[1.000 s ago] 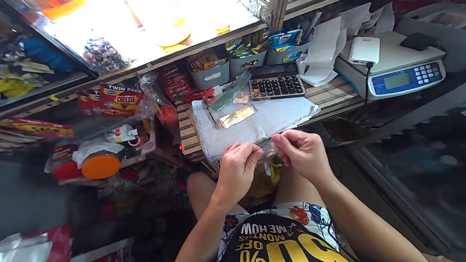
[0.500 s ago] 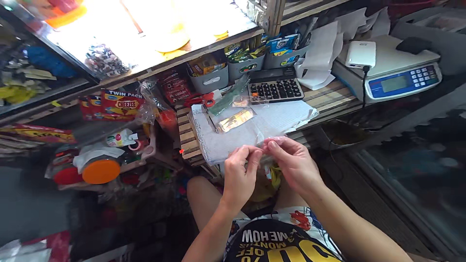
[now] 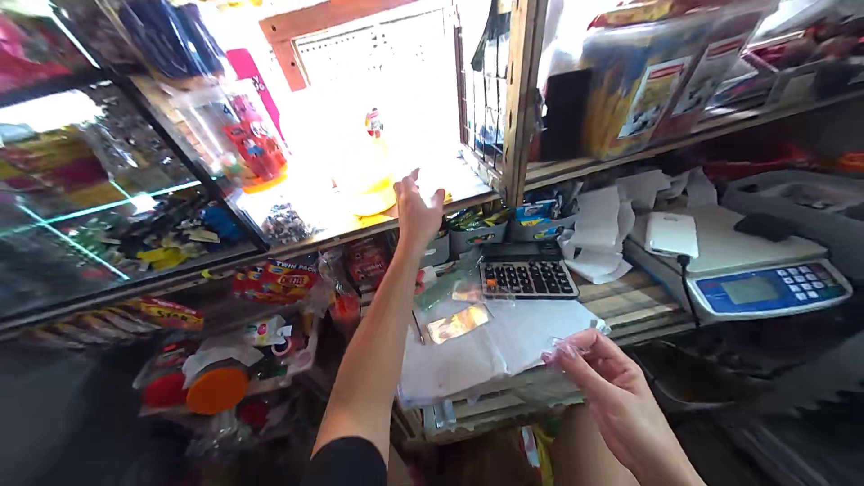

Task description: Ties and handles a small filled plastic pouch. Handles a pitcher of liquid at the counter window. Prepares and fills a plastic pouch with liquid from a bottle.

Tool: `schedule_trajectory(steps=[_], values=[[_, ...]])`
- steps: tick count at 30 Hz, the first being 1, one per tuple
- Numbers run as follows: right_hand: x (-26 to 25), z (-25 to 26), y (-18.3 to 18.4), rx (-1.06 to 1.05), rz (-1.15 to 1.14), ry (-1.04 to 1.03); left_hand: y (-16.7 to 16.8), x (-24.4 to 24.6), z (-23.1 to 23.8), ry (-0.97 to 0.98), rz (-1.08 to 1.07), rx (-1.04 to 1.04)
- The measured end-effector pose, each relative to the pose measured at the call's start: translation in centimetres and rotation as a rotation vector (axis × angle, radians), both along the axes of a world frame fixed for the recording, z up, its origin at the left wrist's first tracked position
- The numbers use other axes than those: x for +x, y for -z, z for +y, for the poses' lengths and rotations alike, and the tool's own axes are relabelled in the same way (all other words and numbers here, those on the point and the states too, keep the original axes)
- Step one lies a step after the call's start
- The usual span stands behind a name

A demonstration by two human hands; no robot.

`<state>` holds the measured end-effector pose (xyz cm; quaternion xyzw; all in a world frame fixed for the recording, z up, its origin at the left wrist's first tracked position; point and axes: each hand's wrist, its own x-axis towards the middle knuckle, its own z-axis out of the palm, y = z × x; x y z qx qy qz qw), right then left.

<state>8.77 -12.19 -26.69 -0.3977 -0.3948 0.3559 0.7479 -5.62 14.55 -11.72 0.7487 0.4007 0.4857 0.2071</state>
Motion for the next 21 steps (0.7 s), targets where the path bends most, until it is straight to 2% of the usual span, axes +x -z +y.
schedule_trajectory(steps=[4,6,9,12,15,19,21], values=[[1.1,-0.4,-0.3,0.047,-0.05,-0.044,-2.2,2.7,8.1,0.057,-0.015,-0.125],[1.6,-0.6,-0.5,0.048,-0.089,-0.011,-2.6,3.3,9.2,0.121,0.007,-0.223],[2.2,-0.8,-1.3,0.029,-0.124,0.038,-2.2,3.1,9.1,0.059,0.083,-0.151],[2.7,-0.2,-2.2,0.095,-0.17,0.048,-1.0,2.1,5.8,0.085,0.02,0.05],[2.7,0.5,-3.3,0.139,-0.231,0.052,0.7,0.6,-0.5,0.171,-0.023,0.183],[1.7,0.9,-4.1,0.143,-0.373,0.216,4.2,-1.9,-9.6,0.193,0.085,0.376],[1.3,0.8,-4.1,0.155,-0.464,0.303,5.4,-3.4,-12.7,0.176,0.171,0.445]])
